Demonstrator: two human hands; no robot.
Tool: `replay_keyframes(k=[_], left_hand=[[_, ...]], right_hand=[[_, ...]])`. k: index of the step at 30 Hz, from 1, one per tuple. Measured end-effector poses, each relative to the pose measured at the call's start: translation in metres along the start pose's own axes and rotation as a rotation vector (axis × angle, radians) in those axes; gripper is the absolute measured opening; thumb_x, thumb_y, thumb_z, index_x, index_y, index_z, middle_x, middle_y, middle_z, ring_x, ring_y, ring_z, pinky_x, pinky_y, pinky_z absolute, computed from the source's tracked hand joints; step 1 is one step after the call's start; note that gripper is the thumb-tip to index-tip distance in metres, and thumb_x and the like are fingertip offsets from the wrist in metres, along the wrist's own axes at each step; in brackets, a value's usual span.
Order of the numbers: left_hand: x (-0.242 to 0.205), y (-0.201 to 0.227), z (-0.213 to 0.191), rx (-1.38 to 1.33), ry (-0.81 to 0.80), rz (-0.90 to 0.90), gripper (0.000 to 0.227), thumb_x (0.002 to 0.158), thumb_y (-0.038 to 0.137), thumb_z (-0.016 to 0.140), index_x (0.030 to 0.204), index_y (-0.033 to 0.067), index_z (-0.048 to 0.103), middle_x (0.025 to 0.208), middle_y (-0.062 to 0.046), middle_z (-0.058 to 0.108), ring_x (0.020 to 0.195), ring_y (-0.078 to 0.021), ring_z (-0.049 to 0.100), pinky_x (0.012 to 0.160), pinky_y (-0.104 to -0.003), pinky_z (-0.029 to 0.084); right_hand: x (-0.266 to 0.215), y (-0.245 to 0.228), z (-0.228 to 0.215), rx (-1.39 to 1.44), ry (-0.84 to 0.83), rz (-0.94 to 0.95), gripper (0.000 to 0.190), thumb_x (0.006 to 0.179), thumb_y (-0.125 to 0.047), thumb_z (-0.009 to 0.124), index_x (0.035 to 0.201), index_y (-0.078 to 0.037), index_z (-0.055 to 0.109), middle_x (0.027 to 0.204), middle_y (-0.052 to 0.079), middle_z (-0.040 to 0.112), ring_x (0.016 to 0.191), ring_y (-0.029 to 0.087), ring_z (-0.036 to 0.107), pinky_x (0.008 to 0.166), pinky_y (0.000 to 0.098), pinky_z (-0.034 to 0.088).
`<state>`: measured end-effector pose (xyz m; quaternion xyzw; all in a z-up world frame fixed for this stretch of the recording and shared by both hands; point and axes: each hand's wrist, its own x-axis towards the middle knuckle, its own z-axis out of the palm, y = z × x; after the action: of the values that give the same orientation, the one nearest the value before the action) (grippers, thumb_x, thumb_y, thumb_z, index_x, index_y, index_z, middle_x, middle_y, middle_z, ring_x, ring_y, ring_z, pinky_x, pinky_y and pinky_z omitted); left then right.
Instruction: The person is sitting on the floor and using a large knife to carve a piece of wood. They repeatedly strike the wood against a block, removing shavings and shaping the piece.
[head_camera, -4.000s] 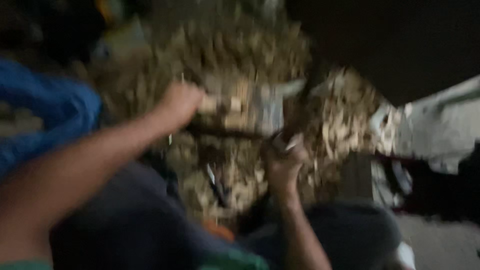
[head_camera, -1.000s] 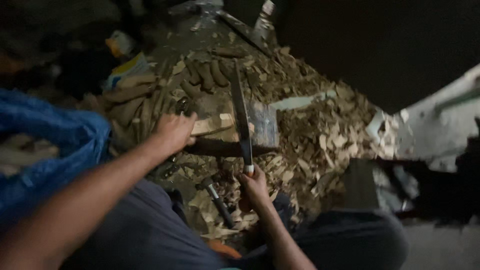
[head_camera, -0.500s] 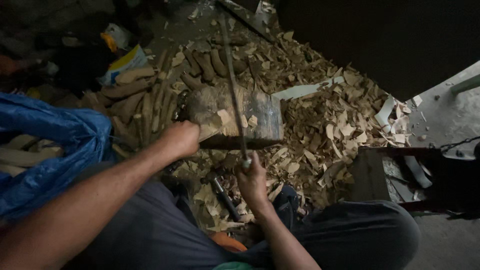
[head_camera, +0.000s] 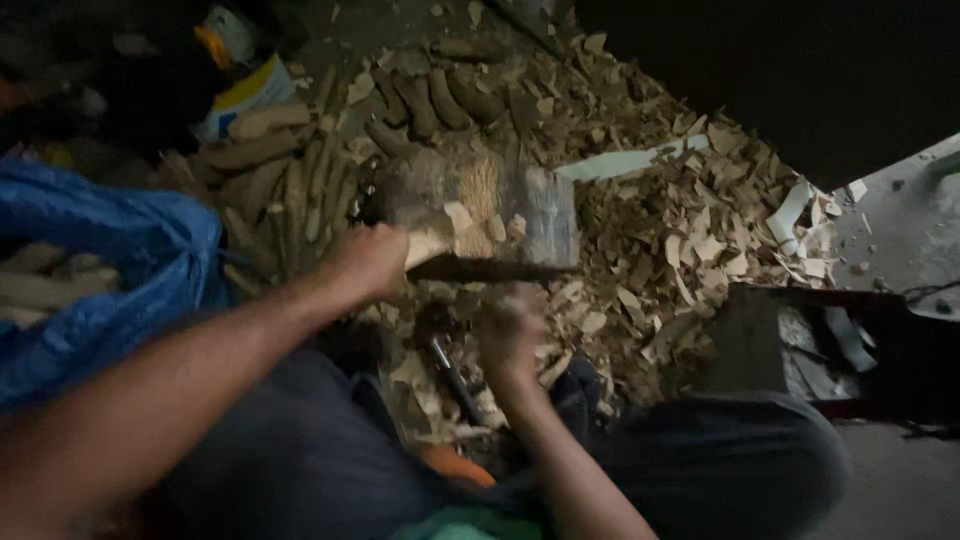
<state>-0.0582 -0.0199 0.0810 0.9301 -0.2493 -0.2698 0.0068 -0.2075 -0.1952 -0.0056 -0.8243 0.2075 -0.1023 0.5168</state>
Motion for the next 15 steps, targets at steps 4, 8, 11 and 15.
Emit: replay_keyframes(k=[4, 8, 11, 15], left_hand=[[0.046, -0.016, -0.015, 0.009, 0.174, 0.053, 0.035, 0.074, 0.017, 0.079, 0.105, 0.0009, 0.074, 0.102, -0.022, 0.074, 0.093, -0.0354, 0.075, 0.08, -0.048, 0.061], [0.045, -0.011, 0.05, -0.013, 0.148, 0.124, 0.029, 0.075, 0.014, 0.075, 0.101, 0.0009, 0.075, 0.099, -0.023, 0.073, 0.09, -0.0364, 0.075, 0.077, -0.049, 0.061], [0.06, -0.025, 0.029, 0.024, 0.207, 0.13, 0.028, 0.076, 0.015, 0.076, 0.099, 0.0005, 0.076, 0.098, -0.023, 0.073, 0.089, -0.0372, 0.073, 0.075, -0.05, 0.061], [0.035, -0.016, 0.024, -0.031, 0.065, 0.082, 0.05, 0.066, 0.034, 0.09, 0.1, -0.0007, 0.076, 0.098, -0.022, 0.074, 0.089, -0.0364, 0.073, 0.079, -0.048, 0.06]], right_hand=[[0.014, 0.012, 0.001, 0.145, -0.131, -0.419, 0.066, 0.084, 0.014, 0.066, 0.145, 0.003, 0.044, 0.112, 0.014, 0.063, 0.096, 0.025, 0.061, 0.073, 0.0435, 0.054], [-0.006, -0.016, -0.035, 0.16, -0.269, 0.279, 0.034, 0.1, 0.004, 0.058, 0.133, -0.001, 0.058, 0.085, 0.018, 0.054, 0.07, 0.032, 0.05, 0.061, 0.0479, 0.043], [0.004, -0.034, -0.047, -0.056, -0.034, -0.199, 0.024, 0.094, -0.002, 0.064, 0.118, -0.006, 0.063, 0.092, 0.009, 0.066, 0.079, 0.02, 0.061, 0.066, 0.0335, 0.048], [-0.002, 0.002, -0.031, -0.022, 0.165, -0.2, 0.022, 0.093, -0.006, 0.068, 0.113, -0.002, 0.06, 0.092, 0.011, 0.063, 0.08, 0.024, 0.06, 0.067, 0.0348, 0.051]])
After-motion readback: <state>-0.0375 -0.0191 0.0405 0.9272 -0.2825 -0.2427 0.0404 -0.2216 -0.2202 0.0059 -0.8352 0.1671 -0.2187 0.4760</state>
